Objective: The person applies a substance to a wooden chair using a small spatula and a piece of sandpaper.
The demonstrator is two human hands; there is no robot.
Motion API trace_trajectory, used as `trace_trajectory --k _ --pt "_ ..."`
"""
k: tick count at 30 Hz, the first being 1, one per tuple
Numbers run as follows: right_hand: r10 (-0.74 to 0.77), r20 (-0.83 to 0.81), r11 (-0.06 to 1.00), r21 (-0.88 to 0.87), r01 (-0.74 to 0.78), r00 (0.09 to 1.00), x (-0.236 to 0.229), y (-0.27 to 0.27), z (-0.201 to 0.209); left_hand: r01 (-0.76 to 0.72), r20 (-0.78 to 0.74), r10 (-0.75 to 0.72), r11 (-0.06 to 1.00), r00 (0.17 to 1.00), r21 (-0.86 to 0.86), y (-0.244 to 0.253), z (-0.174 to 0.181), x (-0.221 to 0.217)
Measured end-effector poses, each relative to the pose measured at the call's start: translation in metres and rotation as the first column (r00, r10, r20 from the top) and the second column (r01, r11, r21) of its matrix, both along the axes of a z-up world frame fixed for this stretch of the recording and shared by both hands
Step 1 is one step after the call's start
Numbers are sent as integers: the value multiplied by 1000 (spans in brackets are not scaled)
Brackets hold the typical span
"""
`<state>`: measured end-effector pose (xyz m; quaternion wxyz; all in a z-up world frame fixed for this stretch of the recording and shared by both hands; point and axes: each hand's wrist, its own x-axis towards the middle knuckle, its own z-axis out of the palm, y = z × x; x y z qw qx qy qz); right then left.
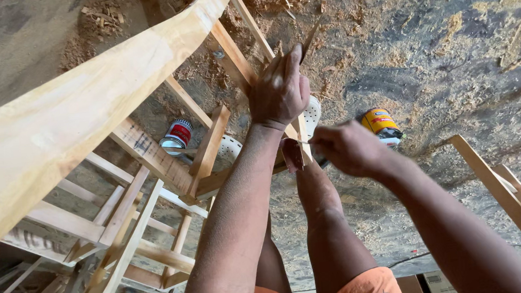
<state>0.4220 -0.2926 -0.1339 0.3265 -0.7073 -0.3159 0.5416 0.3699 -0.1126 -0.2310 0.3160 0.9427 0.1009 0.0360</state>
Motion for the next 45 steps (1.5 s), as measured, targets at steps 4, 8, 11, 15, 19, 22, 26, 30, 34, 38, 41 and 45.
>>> trace_trajectory --k 4,8,11,15,19,22,26,30,34,38,41,45 --pt "-119 107 991 80 111 987 17 -3 -4 -3 20 3 1000 1000 -2 1 4 1" --pt "-174 36 979 -99 176 984 11 7 -5 1 19 -2 1000 1000 4 3 10 2" --pt "-184 30 979 -79 186 982 8 11 -8 6 -1 -6 1000 1000 10 3 12 3" --pt "-155 36 984 -85 157 987 6 16 -10 7 -19 -7 1000 1000 10 4 14 3" --pt "-111 26 987 -116 113 993 9 17 -10 6 -21 -6 1000 1000 24 4 14 4" --pt "-130 2 990 -52 130 992 12 16 -9 9 -40 -8 1000 999 23 4 13 3" --pt "-57 -46 998 -24 55 997 18 14 -5 2 -39 -1 999 999 32 3 11 1" --pt "-157 24 986 -49 158 987 26 10 3 -2 -32 3 1000 999 30 3 10 1" --pt "-82 68 993 -79 88 994 16 15 0 15 -49 -13 1000 999 27 5 13 2" --pt "-96 57 993 -57 99 994 5 12 -6 8 -12 -7 999 1000 48 5 13 1" --pt "-165 22 986 -28 166 986 1 10 -17 6 -5 -6 999 1000 41 4 11 2" --pt "-101 54 992 87 96 993 -2 10 -33 6 -28 -6 1000 1000 20 4 7 1"
